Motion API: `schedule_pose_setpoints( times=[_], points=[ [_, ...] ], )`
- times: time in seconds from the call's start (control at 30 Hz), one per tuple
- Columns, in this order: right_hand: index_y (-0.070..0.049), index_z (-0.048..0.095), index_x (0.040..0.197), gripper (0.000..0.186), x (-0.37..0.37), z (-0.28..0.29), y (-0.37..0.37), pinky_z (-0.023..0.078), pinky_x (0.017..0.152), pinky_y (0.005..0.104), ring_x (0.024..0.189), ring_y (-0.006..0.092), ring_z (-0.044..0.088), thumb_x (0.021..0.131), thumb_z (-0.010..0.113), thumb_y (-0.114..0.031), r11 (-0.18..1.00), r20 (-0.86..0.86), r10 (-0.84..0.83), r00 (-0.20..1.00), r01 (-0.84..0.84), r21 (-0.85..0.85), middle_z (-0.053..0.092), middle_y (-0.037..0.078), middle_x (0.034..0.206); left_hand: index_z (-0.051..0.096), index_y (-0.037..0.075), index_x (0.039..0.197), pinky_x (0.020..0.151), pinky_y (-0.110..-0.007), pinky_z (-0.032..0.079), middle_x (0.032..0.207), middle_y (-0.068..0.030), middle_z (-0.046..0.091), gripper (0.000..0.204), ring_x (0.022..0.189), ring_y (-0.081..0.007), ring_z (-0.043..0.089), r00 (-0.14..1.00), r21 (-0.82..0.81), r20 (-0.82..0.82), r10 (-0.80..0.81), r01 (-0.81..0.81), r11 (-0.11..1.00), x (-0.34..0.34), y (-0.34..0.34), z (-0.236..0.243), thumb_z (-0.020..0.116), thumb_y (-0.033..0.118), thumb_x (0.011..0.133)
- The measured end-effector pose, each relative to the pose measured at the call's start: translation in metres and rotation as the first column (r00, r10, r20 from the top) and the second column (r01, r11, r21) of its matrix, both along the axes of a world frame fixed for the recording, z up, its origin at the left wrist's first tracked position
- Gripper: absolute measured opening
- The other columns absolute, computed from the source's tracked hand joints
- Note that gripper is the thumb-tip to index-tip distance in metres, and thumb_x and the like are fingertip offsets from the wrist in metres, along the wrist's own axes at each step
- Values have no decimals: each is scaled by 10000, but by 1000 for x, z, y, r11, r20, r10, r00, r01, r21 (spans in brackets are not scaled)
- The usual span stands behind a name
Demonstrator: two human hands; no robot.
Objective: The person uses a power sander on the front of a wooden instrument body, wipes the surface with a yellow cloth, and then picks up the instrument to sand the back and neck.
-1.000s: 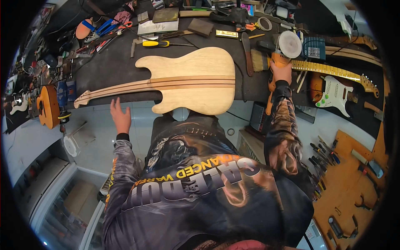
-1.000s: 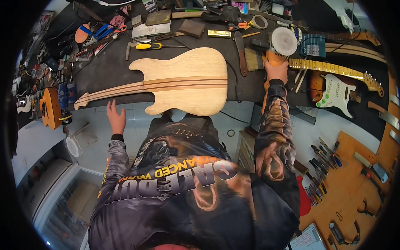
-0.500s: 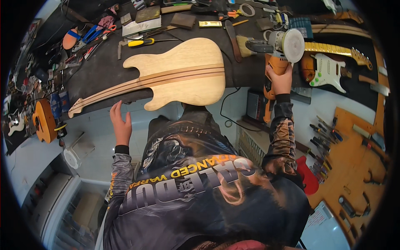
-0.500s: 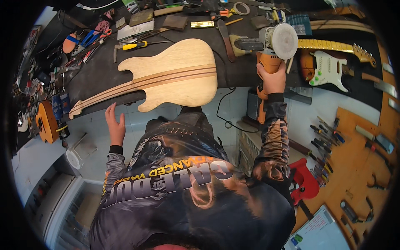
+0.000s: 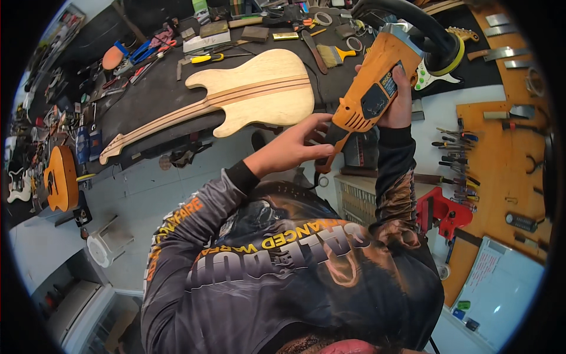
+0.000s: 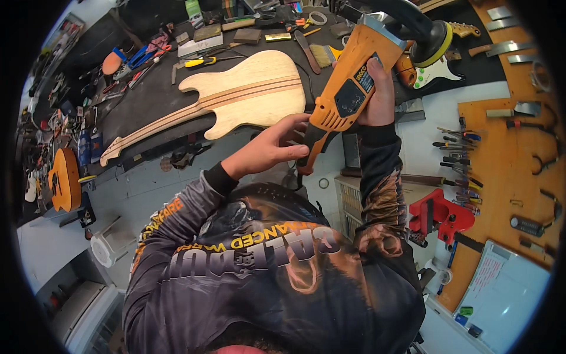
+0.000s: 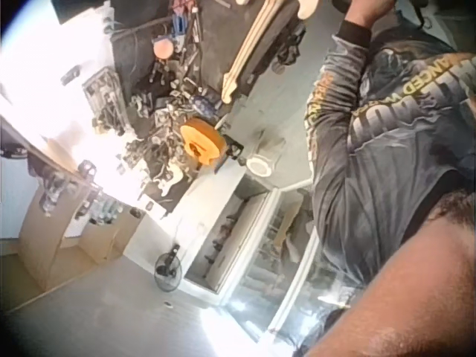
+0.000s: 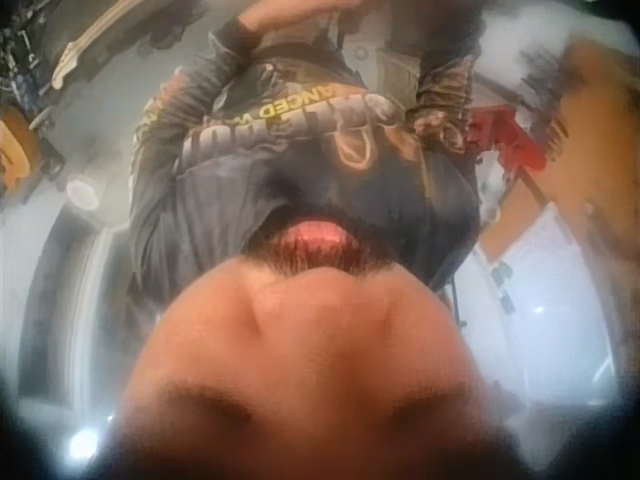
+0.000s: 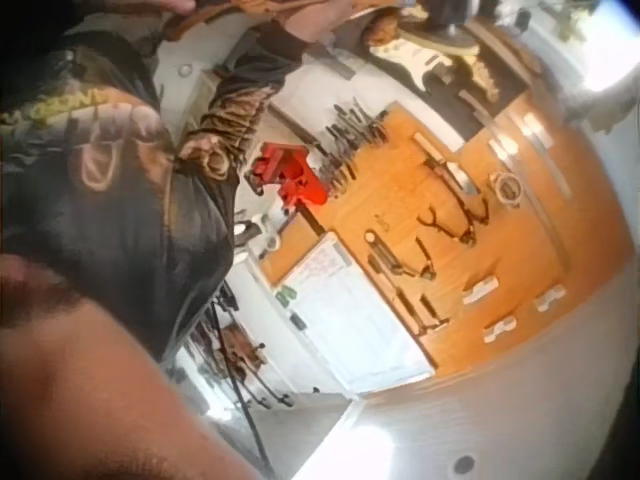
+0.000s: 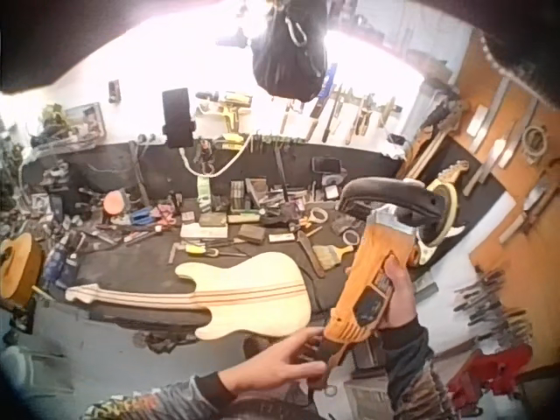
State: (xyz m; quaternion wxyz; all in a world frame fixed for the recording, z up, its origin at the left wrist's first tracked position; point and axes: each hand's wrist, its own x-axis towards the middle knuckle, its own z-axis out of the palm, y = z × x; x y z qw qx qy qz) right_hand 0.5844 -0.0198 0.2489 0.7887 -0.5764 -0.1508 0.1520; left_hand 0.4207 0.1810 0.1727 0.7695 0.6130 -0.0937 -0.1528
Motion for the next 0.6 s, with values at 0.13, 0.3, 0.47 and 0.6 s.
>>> schedule_pose_setpoints(
  times=[0.13, 0.3, 0.47, 0.6],
  points=[
    [22, 431, 1523, 828, -56, 13, 19, 576, 1007, 510, 1244, 366, 636, 984, 591, -587, 917, -31, 301, 953, -280, 285, 560, 237, 1442, 469, 12, 1521, 1021, -384, 532, 1308, -123, 652, 613, 1134, -240, 689, 989, -357, -127, -78, 28, 934, -48, -2, 9, 652, 364, 1053],
    [-29, 341, 1598, 945, -112, 24, 41, 480, 1077, 558, 1243, 418, 567, 910, 656, -596, 684, 38, 473, 880, -394, 614, 473, 243, 1491, 540, 31, 1365, 900, -383, 598, 1174, -150, 707, 498, 1005, -266, 747, 976, -569, -204, -74, -57, 820, -122, -9, 22, 691, 366, 1028],
    [-51, 336, 1599, 945, -134, 43, 53, 424, 1088, 580, 1210, 390, 538, 907, 673, -598, 510, 191, 605, 773, -560, 653, 445, 242, 1466, 503, 37, 1331, 853, -373, 591, 1163, -166, 701, 518, 986, -241, 726, 991, -670, -134, 31, -114, 734, -159, -14, 23, 743, 349, 995],
    [-58, 297, 1592, 1010, -134, 56, 57, 427, 1065, 578, 1190, 367, 523, 880, 716, -639, 398, 328, 632, 702, -657, 640, 451, 209, 1414, 486, 62, 1302, 807, -332, 579, 1151, -146, 698, 504, 967, -203, 706, 984, -627, -76, 161, -172, 760, -163, -14, 36, 781, 295, 967]
  ],
)
